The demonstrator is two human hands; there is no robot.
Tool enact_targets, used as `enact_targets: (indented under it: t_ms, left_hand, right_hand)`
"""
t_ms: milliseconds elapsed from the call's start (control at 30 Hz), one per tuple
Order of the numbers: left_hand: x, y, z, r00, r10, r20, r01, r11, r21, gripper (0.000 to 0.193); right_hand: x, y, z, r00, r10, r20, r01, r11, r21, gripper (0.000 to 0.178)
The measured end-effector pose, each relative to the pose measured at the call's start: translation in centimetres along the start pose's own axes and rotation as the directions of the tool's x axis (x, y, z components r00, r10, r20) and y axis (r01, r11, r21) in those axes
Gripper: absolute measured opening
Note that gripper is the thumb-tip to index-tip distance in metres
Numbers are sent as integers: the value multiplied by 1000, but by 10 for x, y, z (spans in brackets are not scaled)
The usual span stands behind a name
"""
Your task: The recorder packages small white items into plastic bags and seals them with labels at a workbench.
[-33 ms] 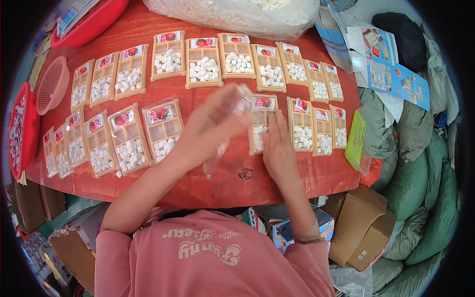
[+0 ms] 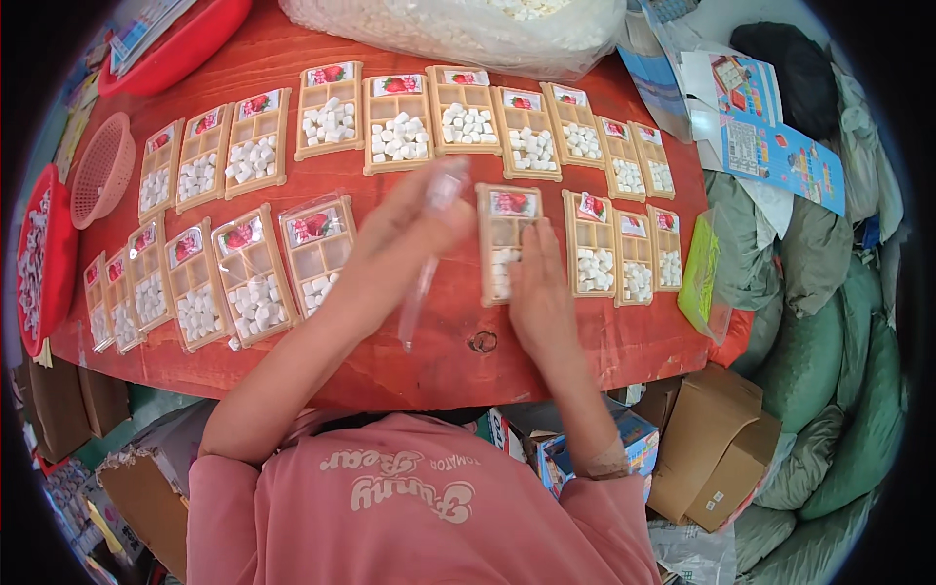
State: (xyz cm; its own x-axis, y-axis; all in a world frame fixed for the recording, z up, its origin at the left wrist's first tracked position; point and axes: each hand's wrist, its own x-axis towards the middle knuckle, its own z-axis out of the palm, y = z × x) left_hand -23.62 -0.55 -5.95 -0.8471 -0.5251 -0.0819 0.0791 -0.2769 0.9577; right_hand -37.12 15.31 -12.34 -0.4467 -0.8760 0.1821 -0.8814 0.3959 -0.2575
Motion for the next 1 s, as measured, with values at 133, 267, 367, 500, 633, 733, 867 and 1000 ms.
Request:
enact_targets:
  t_ms: [133, 267, 367, 500, 633, 733, 867, 1000]
  left_hand:
    - [-11, 0, -2, 993, -74, -97, 26, 907, -421, 81]
    - [-22, 4, -8, 999, 0, -33, -17, 851, -525, 79]
    - [-21, 3, -9, 994, 20, -104, -68, 877, -476, 81]
    - [-16, -12, -3, 995, 1, -100, -39, 926, -375, 79]
    - [-17, -33, 22, 995, -16, 94, 45, 947, -319, 82]
    - [-16, -26, 32, 986, -45, 159, 93, 945, -312, 85]
    - [-12, -29, 36, 981, -95, 172, 140, 952, -271, 90]
    - [-12, -31, 30, 983, -99, 156, 138, 954, -267, 92]
  right_hand:
    - [0, -46, 26, 993, -78, -84, 83, 995, 56, 50]
    - [8, -83, 32, 984, -173, -44, 178, 961, 210, 51]
    - [9, -85, 11, 995, -95, -14, 93, 916, 391, 46]
    - [1, -64, -34, 980, 194, 36, -124, 465, 876, 27]
    - [5, -29, -65, 992, 9, -129, 64, 829, 555, 25]
    - [17, 40, -65, 978, 96, -185, -69, 986, 151, 33]
    - [8, 83, -35, 990, 121, -71, -113, 987, 112, 42]
    - [0, 65, -19, 994, 106, -36, -102, 990, 98, 43]
